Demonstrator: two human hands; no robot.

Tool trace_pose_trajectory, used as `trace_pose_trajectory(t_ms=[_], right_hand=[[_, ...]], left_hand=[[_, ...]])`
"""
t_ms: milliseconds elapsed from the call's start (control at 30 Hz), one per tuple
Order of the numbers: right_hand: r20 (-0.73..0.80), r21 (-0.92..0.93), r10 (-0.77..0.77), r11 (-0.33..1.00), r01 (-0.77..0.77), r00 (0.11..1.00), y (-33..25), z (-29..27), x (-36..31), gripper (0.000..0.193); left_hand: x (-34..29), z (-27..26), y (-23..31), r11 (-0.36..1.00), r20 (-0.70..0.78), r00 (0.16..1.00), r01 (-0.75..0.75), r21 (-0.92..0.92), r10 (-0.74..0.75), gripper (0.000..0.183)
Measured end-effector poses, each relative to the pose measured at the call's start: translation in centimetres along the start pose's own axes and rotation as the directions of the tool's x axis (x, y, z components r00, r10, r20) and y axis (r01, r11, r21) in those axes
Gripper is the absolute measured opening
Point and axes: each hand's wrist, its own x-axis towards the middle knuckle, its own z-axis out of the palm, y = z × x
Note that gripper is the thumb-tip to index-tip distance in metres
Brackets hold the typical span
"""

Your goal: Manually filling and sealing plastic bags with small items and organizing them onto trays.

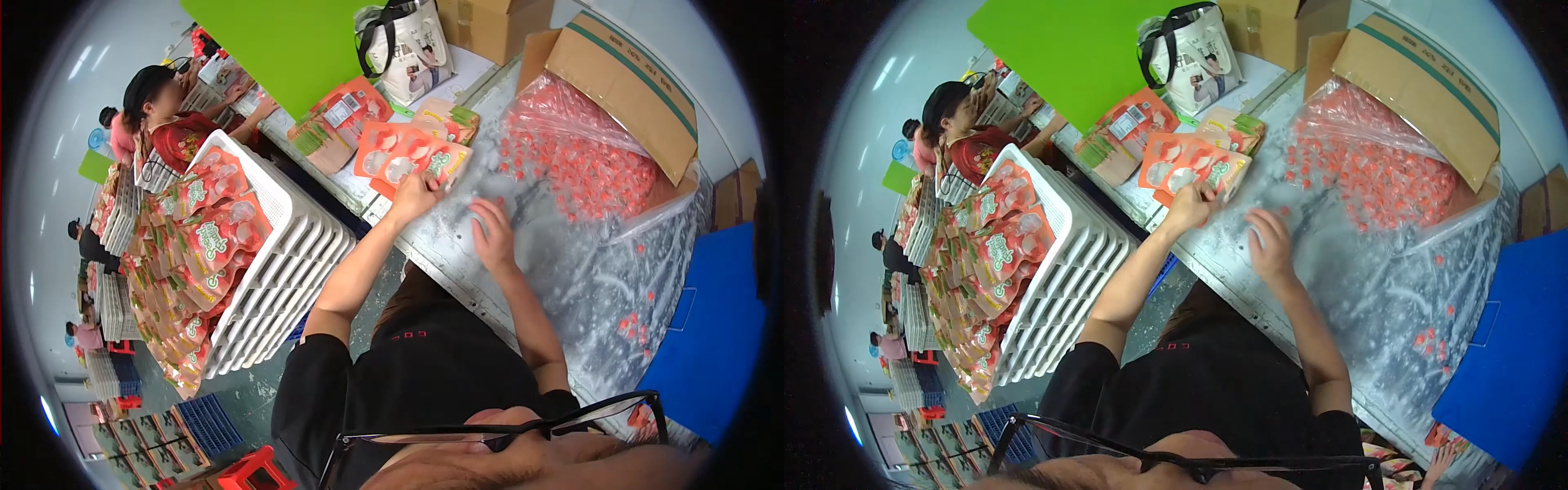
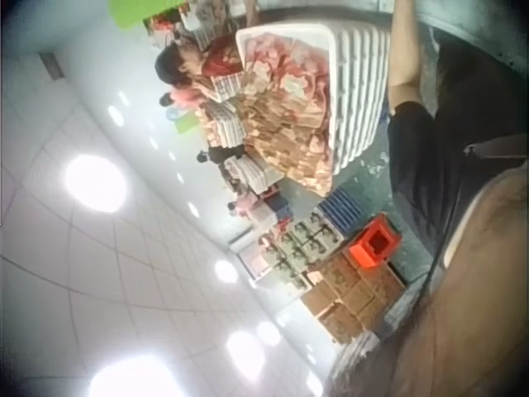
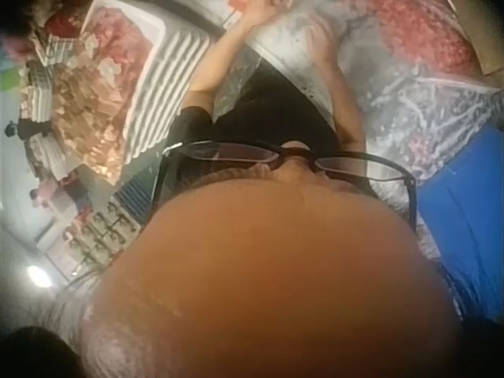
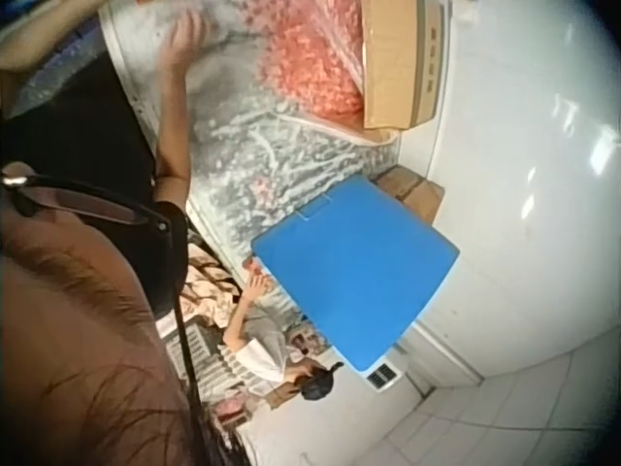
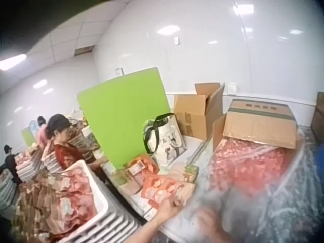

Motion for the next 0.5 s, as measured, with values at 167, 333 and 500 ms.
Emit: trace_pose_trajectory(t_ms=[167, 333, 500], right_hand=[[0.149, -0.155, -0.301, 0.934, 0.323, 0.942, -1.8, 0.1, -0.1, 0.032], [0.260, -0.138, -0.349, 0.909, 0.392, 0.900, -4.2, -1.2, -0.8, 0.027], [0.286, 0.030, -0.318, 0.946, 0.323, 0.904, -3.8, -1.4, -1.0, 0.020]], left_hand=[[-5.1, 0.4, 0.0, 0.932, 0.246, 0.969, 0.100, -0.349, -0.011, 0.024], [-9.1, 1.6, 0.0, 0.895, 0.142, 0.990, 0.062, -0.443, 0.002, 0.018], [-9.2, 0.7, 2.8, 0.882, 0.188, 0.982, 0.079, -0.464, 0.011, 0.014]])
